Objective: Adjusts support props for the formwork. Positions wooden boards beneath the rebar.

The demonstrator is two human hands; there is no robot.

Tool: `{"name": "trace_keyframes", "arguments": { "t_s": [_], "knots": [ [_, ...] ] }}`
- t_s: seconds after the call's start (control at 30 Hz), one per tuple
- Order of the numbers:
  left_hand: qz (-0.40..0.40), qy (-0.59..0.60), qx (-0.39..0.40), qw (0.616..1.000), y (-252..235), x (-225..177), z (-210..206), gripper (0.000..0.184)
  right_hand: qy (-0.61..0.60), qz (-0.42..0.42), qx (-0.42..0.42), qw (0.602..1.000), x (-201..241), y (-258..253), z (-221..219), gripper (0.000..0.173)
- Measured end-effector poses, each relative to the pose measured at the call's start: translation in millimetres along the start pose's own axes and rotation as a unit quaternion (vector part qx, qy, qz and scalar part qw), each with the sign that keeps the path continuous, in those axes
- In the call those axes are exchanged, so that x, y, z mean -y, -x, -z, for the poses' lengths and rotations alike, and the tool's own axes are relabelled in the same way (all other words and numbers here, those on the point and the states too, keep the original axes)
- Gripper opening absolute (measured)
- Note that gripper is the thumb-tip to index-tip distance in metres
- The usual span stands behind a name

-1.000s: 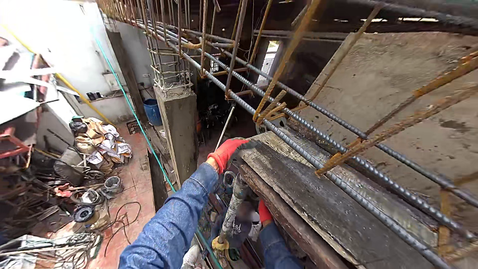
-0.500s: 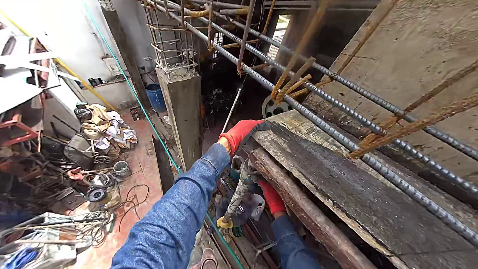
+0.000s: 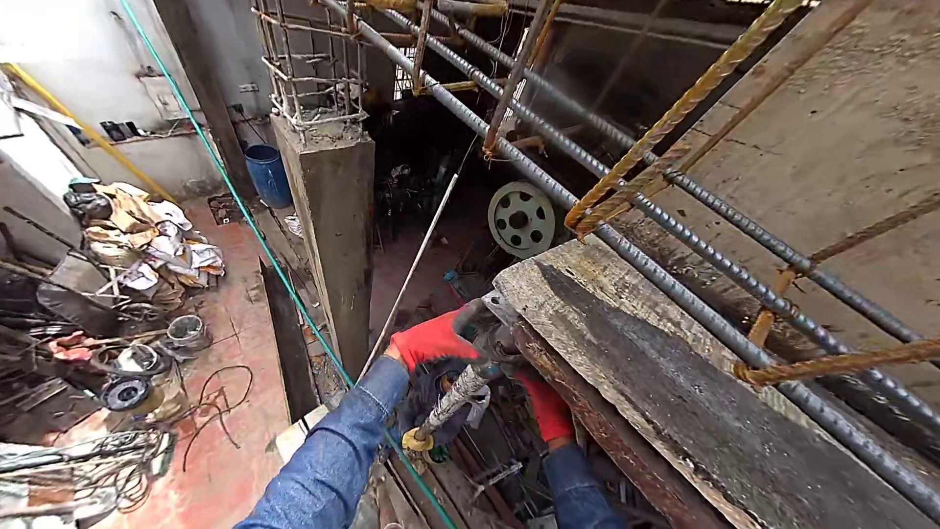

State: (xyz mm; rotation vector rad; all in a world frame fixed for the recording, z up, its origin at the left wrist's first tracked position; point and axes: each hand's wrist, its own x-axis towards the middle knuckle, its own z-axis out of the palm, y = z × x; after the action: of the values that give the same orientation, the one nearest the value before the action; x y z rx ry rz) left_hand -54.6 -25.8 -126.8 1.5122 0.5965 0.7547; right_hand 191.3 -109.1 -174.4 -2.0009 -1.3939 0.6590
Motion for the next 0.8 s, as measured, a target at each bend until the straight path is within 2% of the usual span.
{"name": "trace_keyframes", "arguments": {
  "t_s": [0.07,0.13,0.17,0.23,0.27,0.4,0.53,0.6,0.67,0.8],
  "knots": [
    [-0.014,-0.097,0.007,0.995,-20.0,12.5,-6.0,0.076,-0.003,-0.009,-0.009,1.000,-10.6,-4.1,-0.8,0.041],
    [-0.011,-0.112,0.013,0.994,-41.2,-2.2,-9.7,0.050,-0.011,-0.011,-0.017,1.000,-19.4,-4.2,-1.2,0.038],
    [0.004,-0.127,0.019,0.992,-46.5,-19.8,-12.0,0.039,-0.016,-0.012,-0.021,1.000,-24.1,-5.8,-2.6,0.039],
    [0.093,-0.221,0.040,0.970,-52.3,-54.4,-21.1,0.027,-0.032,-0.019,-0.022,0.999,-20.7,-8.1,-3.8,0.038],
    [0.108,-0.265,0.051,0.957,-54.8,-58.7,-27.2,0.025,-0.036,-0.028,-0.018,0.999,-14.7,-7.1,-1.7,0.037],
    [-0.003,-0.403,0.024,0.915,-57.4,-27.0,-52.1,0.025,-0.049,-0.036,-0.046,0.997,-19.8,-8.0,-11.8,0.037],
    [0.011,-0.426,0.009,0.905,-53.5,-28.3,-61.1,0.029,-0.080,0.011,-0.097,0.992,-6.7,11.4,-27.7,0.048],
    [-0.013,-0.435,-0.016,0.900,-55.5,-18.8,-63.8,0.029,-0.083,0.023,-0.151,0.985,2.8,22.6,-39.6,0.059],
    [-0.010,-0.438,-0.030,0.898,-55.8,-18.0,-68.3,0.030,-0.104,0.015,-0.197,0.975,6.4,28.7,-50.9,0.068],
    [-0.002,-0.460,-0.046,0.887,-52.8,-19.7,-69.5,0.034,-0.140,-0.030,-0.249,0.958,17.1,29.4,-64.7,0.069]
  ]
}}
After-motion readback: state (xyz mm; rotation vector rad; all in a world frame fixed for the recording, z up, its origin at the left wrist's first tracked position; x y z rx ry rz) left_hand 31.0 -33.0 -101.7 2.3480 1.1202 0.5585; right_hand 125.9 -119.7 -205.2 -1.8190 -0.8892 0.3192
